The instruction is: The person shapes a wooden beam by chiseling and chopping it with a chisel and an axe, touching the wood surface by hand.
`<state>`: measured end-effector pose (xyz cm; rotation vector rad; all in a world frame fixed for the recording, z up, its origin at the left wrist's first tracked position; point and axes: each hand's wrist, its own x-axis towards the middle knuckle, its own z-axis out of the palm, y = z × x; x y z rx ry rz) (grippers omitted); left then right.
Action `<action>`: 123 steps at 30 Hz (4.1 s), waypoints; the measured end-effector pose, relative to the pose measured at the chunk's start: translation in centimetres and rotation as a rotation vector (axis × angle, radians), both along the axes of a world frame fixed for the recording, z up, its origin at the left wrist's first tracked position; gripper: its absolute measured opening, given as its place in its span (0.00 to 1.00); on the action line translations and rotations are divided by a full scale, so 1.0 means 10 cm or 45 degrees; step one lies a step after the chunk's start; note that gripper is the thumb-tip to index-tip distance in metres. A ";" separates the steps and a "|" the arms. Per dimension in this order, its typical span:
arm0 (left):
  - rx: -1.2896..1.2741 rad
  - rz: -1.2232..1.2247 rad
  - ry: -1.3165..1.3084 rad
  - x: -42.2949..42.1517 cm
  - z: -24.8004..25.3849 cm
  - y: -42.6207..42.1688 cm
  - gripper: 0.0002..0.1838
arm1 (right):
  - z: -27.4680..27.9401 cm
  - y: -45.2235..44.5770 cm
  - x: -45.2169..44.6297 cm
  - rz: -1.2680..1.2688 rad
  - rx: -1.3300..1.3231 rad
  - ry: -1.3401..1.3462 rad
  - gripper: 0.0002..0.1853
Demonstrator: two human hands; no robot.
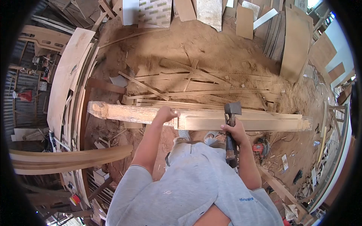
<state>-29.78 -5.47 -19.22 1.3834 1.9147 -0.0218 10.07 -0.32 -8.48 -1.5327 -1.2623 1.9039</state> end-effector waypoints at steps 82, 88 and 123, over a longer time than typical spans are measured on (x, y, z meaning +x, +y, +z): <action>0.740 -0.334 0.336 1.12 -0.31 -1.71 0.41 | 0.16 0.00 -1.59 0.687 0.172 -0.043 0.13; 0.835 -0.438 0.115 0.70 -0.12 -1.83 0.33 | 0.25 -0.36 -1.89 0.521 0.168 -0.139 0.13; 0.794 -1.406 0.091 1.93 0.00 -0.02 0.48 | 0.22 -1.54 1.32 -0.767 0.258 -0.558 0.39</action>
